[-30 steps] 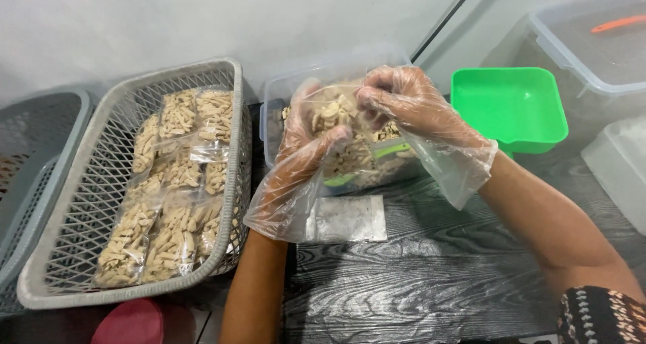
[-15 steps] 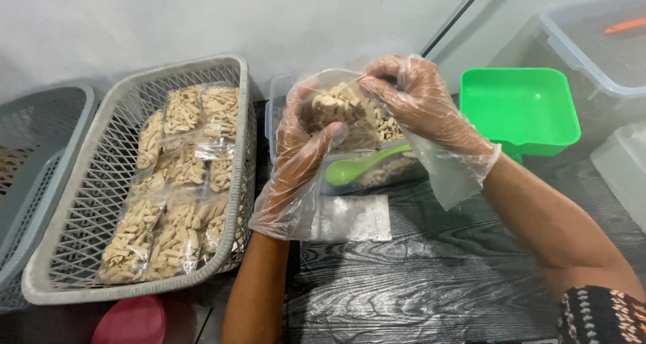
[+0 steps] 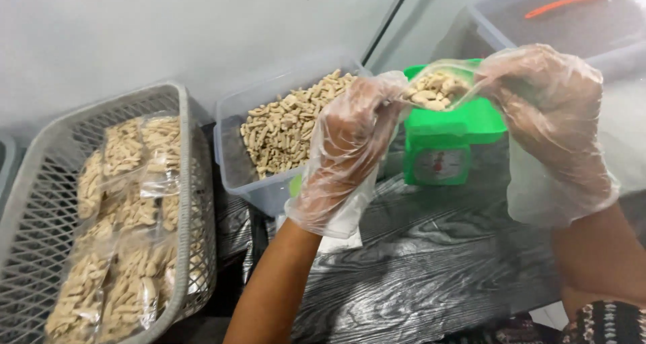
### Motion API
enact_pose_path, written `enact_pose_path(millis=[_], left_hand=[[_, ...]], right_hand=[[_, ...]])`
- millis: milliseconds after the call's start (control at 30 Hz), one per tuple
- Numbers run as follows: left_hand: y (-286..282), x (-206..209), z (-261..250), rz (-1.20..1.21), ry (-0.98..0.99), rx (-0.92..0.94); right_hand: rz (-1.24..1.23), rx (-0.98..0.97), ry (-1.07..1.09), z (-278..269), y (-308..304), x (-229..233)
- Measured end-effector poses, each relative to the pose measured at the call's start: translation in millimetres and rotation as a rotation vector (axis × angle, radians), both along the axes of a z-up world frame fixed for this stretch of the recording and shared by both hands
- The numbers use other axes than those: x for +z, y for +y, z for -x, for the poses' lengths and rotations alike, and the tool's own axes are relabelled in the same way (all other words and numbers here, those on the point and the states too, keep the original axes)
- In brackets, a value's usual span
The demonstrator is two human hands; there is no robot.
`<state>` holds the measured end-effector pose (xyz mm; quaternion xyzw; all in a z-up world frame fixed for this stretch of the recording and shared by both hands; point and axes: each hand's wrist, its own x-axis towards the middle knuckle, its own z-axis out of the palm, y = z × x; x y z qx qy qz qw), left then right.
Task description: Scooping small food items from a large container into individual plastic bags and organizing them in a basket.
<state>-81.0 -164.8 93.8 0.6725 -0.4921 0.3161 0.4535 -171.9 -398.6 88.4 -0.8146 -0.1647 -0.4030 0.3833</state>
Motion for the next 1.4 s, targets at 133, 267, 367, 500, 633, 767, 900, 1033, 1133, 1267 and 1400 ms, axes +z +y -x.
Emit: enact_pose_path(millis=[133, 267, 367, 500, 633, 767, 900, 1033, 1133, 1267, 1400], left_hand=[[-41, -31, -8, -0.038, -0.075, 0.053], [-61, -65, -19, -0.096, -0.2, 0.215], [-60, -78, -21, -0.078, -0.201, 0.191], [-53, -83, -18, -0.119, -0.153, 0.125], [-42, -90, -14, -0.243, -0.132, 0.123], [-12, -82, 3, -0.322, -0.001, 0.156], [28, -132, 2, -0.229, -0.119, 0.26], [71, -164, 32, -0.23, -0.023, 0.356], [92, -182, 55, -0.234, 0.12, 0.325], [107, -206, 73, -0.193, 0.287, 0.295], [111, -227, 81, -0.193, 0.381, 0.333]], right_hand=[[0.042, -0.061, -0.038, 3, -32, -35], [0.005, -0.06, 0.013, -2, -52, -73], [0.051, -0.087, -0.015, -5, -55, -91], [0.29, -0.181, -0.069, -6, -65, -103], [0.311, -0.226, -0.042, 5, -62, -103], [0.279, -0.275, -0.007, 23, -68, -111], [0.236, -0.334, 0.021, 46, -71, -131], [0.162, -0.368, 0.117, 64, -73, -158], [0.143, -0.376, 0.157, 69, -71, -169], [0.109, -0.352, 0.157, 69, -64, -151], [0.09, -0.342, 0.094, 53, -60, -127]])
